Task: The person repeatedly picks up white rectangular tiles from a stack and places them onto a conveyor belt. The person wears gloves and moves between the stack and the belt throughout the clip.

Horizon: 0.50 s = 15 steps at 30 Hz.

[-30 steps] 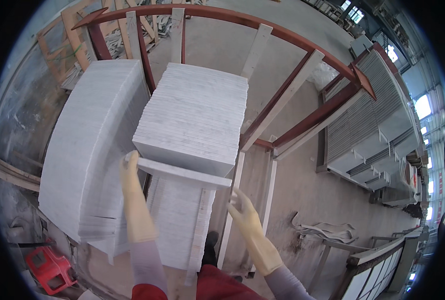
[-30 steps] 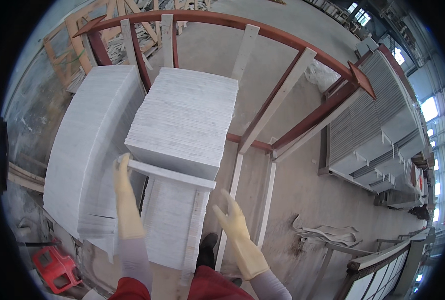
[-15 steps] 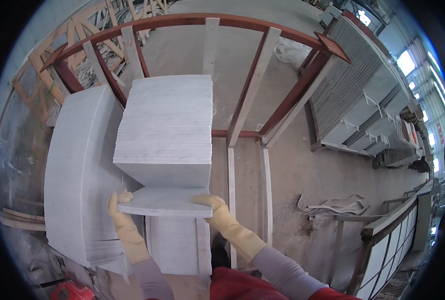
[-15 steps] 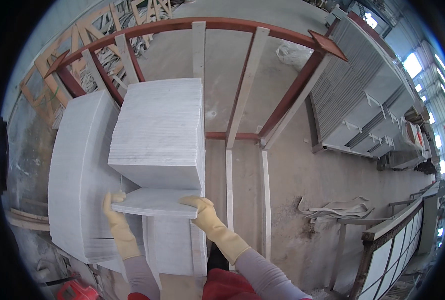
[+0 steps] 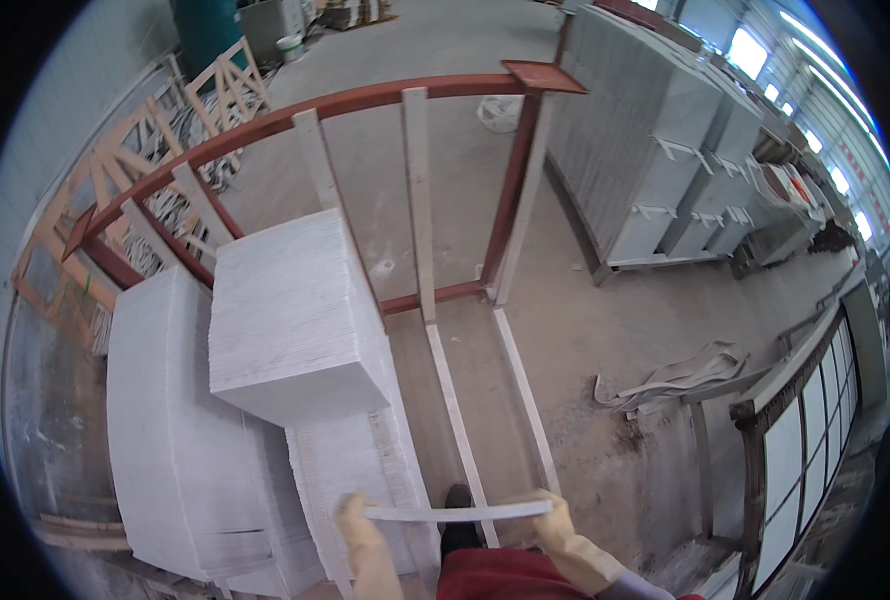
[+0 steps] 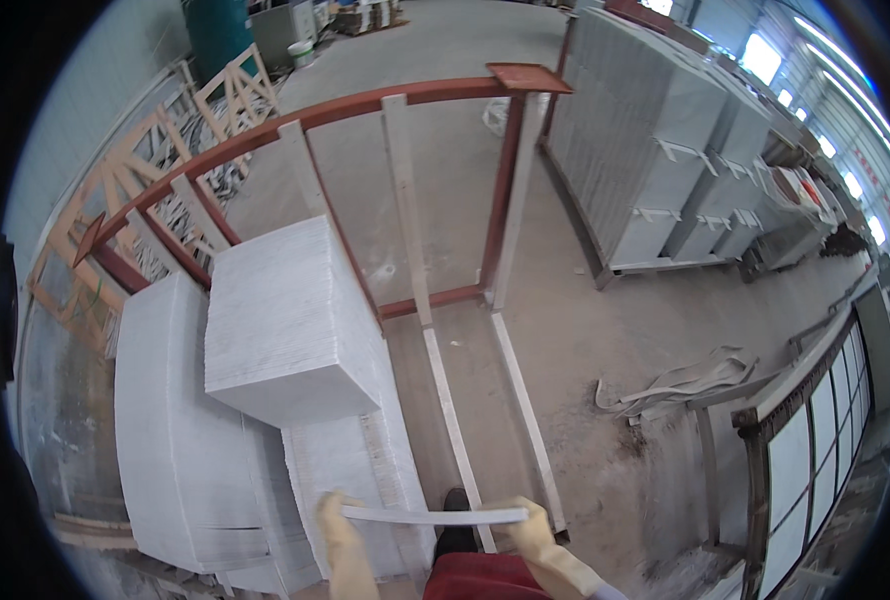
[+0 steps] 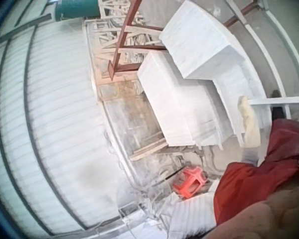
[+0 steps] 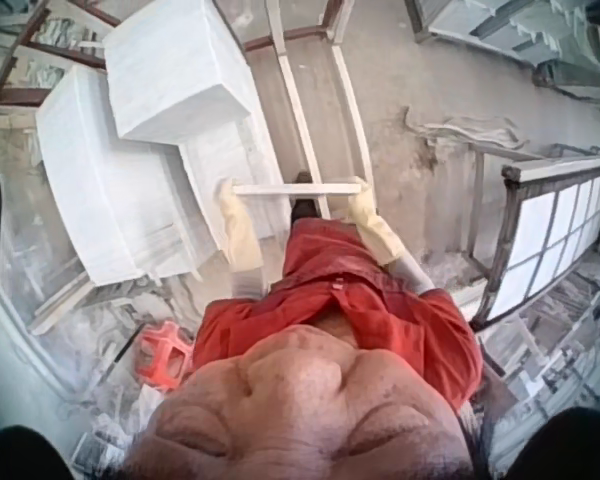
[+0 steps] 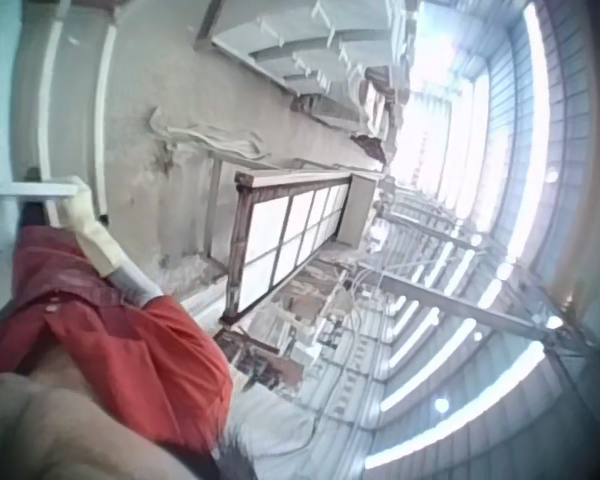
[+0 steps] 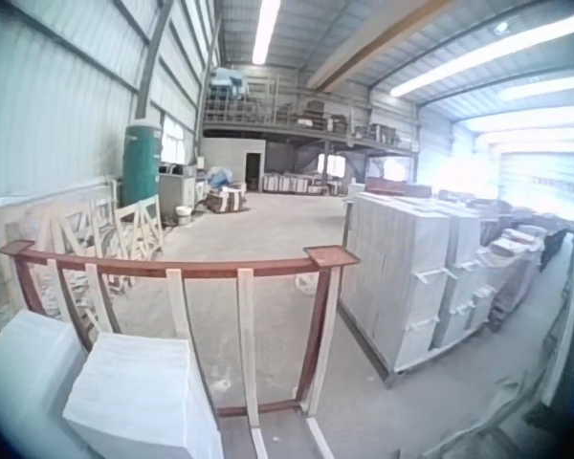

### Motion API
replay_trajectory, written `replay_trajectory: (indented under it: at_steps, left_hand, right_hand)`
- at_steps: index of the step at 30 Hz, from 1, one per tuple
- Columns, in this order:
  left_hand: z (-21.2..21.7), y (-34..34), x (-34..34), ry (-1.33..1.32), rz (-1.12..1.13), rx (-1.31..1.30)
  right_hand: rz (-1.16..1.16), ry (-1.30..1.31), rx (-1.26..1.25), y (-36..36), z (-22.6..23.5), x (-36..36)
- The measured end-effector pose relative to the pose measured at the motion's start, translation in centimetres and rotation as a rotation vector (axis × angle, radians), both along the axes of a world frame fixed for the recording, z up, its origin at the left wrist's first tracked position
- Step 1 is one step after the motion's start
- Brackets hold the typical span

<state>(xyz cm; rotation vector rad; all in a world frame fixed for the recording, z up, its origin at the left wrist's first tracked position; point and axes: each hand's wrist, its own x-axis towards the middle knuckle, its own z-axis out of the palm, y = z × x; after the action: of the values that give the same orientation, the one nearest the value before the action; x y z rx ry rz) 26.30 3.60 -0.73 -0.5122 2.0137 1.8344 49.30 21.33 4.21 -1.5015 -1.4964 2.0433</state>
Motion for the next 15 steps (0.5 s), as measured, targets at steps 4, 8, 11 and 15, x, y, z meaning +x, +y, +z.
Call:
replay_trajectory:
  at_steps: [4, 8, 11, 15]
  left_hand:
    - [4.8, 6.1, 7.3, -0.207, -0.236, 0.118]
    - [6.4, 9.6, 15.3, -0.165, -0.551, 0.215]
    - [8.9, 11.2, 20.7, -0.003, -0.688, 0.162]
    - [10.7, 13.2, 27.1, 0.115, -0.847, 0.299]
  right_hand:
    - [-0.133, -0.035, -0.045, 0.7, 3.6, 9.6]
    - [-0.511, -0.037, 0.092, -2.2, 5.6, 19.5]
    - [-0.543, 0.011, 0.312, -3.6, 7.3, 25.5]
    - [-0.827, 0.144, 0.227, -6.8, 9.1, 32.6]
